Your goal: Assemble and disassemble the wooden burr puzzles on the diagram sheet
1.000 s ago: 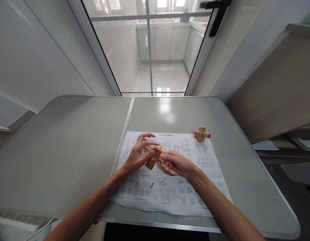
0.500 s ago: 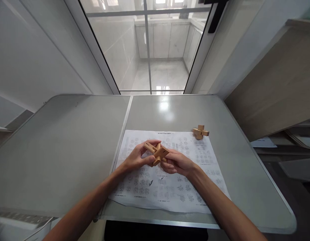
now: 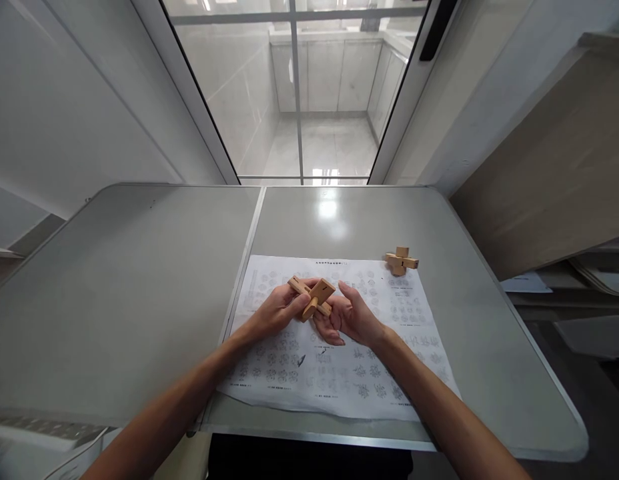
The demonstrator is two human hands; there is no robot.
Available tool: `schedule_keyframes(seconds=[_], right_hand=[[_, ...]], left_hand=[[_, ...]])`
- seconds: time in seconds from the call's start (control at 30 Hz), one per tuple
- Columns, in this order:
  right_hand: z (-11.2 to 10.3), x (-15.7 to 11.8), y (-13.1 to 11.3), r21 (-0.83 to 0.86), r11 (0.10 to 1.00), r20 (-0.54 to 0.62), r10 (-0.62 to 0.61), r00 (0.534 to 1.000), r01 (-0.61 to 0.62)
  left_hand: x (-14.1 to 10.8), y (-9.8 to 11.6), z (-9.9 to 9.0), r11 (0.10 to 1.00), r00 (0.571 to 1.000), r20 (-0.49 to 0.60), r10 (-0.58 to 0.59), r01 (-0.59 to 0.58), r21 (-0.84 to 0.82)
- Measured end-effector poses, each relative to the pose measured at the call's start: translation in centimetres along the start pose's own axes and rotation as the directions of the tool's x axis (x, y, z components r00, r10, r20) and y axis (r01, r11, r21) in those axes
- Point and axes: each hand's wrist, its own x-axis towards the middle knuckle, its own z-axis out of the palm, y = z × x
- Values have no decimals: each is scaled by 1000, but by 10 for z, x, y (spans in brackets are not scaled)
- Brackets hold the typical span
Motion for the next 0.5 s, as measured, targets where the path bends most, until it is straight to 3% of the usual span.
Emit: schedule_keyframes(seconds=[0.17,0.37,0.5], right_hand=[[2,0,9,-123,992,-131,4,991,-20],[8,0,13,-235,970,-323,-12,946,-68],[12,-1,10,-293,953,-384,-44,922,-77]], left_hand=[[0,0,1,998,1000,-19,-6,7,67],[-1,2,3,990,1000,-10,-5,6,144],[-1,2,2,992,999,-11,-38,39,123]])
